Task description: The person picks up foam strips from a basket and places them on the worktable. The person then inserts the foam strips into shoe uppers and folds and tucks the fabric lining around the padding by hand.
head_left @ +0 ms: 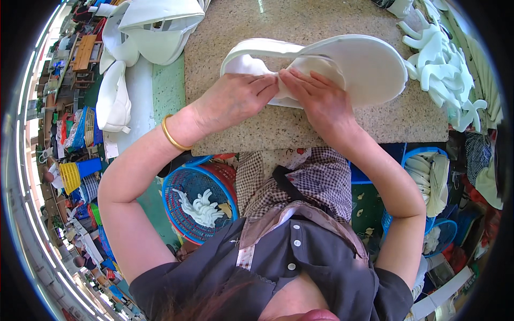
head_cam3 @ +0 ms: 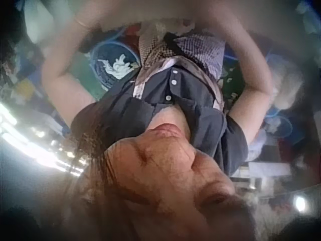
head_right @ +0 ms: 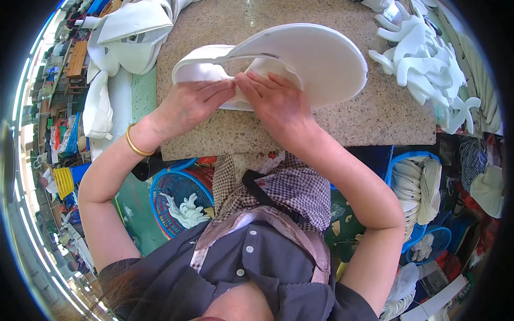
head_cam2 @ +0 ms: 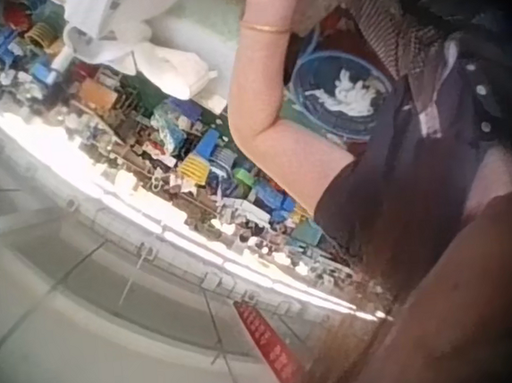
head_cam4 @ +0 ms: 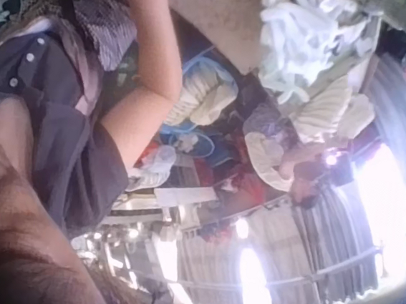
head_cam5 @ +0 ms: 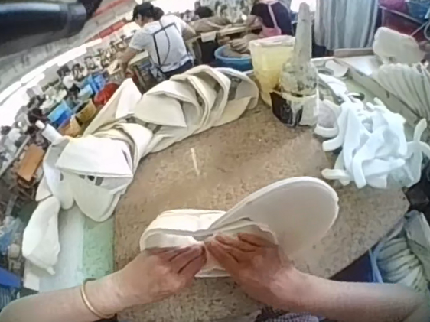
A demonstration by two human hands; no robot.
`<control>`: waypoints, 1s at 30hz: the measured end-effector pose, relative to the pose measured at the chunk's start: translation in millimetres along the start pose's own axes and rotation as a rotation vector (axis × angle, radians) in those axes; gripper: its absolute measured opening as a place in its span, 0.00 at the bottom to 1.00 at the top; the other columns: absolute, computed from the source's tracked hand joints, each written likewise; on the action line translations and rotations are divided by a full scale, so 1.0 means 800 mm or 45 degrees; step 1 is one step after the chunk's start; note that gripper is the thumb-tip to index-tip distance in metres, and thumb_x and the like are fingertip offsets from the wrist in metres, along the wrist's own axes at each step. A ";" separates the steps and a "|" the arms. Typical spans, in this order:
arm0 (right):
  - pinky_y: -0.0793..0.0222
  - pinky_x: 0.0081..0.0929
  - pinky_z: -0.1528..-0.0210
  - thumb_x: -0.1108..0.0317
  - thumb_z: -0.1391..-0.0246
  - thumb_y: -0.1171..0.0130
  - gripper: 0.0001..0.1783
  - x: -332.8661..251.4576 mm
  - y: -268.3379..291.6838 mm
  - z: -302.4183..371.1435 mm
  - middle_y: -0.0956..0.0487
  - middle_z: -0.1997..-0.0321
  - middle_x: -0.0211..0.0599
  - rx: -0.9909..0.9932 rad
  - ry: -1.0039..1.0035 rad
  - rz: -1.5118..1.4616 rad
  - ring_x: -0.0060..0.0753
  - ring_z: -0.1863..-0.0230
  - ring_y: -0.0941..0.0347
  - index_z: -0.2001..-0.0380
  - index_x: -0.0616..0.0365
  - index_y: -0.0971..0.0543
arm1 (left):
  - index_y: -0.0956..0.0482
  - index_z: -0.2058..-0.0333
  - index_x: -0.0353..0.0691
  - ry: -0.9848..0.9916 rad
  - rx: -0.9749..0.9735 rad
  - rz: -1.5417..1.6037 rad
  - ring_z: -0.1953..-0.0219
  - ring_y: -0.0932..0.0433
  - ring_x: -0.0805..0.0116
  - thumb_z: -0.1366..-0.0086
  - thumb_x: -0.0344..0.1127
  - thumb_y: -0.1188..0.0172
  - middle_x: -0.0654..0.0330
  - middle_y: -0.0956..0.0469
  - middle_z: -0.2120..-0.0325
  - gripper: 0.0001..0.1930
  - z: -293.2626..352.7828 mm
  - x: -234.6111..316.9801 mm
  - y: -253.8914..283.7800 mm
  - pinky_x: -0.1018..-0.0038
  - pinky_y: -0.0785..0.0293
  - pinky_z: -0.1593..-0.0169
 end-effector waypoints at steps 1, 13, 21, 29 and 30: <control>0.27 0.34 0.58 0.70 0.60 0.43 0.18 -0.007 0.000 0.003 0.21 0.58 0.37 0.005 0.077 0.095 0.34 0.58 0.24 0.60 0.53 0.21 | 0.27 0.62 0.36 -0.001 -0.002 -0.003 0.64 0.22 0.65 0.51 0.29 0.46 0.58 0.24 0.66 0.15 0.002 0.003 -0.002 0.73 0.24 0.64; 0.48 0.36 0.36 0.72 0.54 0.47 0.26 -0.020 0.015 0.012 0.32 0.42 0.44 -0.620 0.076 -0.442 0.47 0.39 0.41 0.48 0.56 0.29 | 0.26 0.56 0.35 -0.006 0.048 0.086 0.52 0.26 0.58 0.51 0.29 0.49 0.52 0.25 0.57 0.20 0.054 0.017 0.007 0.67 0.28 0.50; 0.29 0.33 0.50 0.82 0.57 0.49 0.20 -0.045 0.032 -0.017 0.22 0.55 0.41 -0.185 0.276 -0.079 0.39 0.51 0.25 0.57 0.61 0.24 | 0.26 0.62 0.35 0.551 0.510 -0.492 0.63 0.24 0.56 0.45 0.28 0.46 0.54 0.24 0.68 0.11 0.205 -0.124 0.150 0.66 0.26 0.59; 0.28 0.29 0.53 0.81 0.56 0.49 0.20 -0.074 -0.032 -0.135 0.24 0.50 0.38 -0.074 0.337 -0.072 0.36 0.49 0.27 0.55 0.58 0.26 | 0.24 0.55 0.38 1.540 -0.741 0.151 0.62 0.22 0.58 0.43 0.28 0.49 0.51 0.22 0.61 0.16 0.441 -0.269 0.073 0.71 0.27 0.60; 0.28 0.29 0.54 0.81 0.56 0.49 0.21 -0.066 -0.046 -0.161 0.25 0.49 0.38 -0.051 0.307 -0.087 0.36 0.49 0.27 0.54 0.58 0.27 | 0.25 0.54 0.38 1.576 -0.624 0.480 0.61 0.22 0.61 0.42 0.29 0.49 0.51 0.22 0.61 0.16 0.429 -0.262 0.075 0.72 0.27 0.59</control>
Point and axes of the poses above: each hand's wrist, its own z-axis away from the middle knuckle, its own y-axis out of the back of the hand, x = y × z, the point moved 10 cm from there along -z, towards the middle knuckle
